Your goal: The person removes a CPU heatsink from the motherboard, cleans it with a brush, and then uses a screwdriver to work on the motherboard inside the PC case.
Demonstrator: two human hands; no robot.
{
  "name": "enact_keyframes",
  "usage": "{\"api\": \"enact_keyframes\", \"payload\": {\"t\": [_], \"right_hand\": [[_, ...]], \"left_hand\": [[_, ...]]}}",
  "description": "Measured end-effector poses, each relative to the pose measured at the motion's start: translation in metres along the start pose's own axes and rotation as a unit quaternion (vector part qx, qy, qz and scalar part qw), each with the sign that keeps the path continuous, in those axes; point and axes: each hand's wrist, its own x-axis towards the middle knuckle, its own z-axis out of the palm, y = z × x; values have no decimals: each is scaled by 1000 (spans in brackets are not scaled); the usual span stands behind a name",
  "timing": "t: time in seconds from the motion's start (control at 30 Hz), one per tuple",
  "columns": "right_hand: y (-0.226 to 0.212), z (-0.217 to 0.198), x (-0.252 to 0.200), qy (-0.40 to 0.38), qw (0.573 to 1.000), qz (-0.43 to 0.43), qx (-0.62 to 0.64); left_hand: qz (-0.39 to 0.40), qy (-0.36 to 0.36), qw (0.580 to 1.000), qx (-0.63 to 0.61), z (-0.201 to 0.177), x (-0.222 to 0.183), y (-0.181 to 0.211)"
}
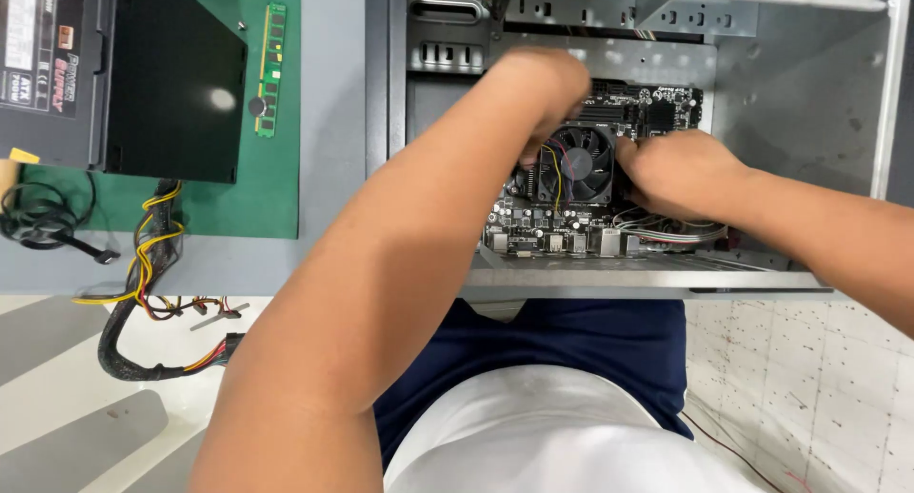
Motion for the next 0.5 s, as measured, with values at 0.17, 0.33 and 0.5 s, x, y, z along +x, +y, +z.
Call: {"api": "enact_keyframes", "payload": {"t": [0.17,0.33,0.5], "right_hand": [[1,4,2,3,1000,15,-15],[4,19,0,104,993,15,-56],[1,13,3,77,997,6,-22]], "left_hand": [[63,109,991,43,25,-2,20],[138,201,965,91,47,7,23],[121,188,968,113,46,0,19]]}}
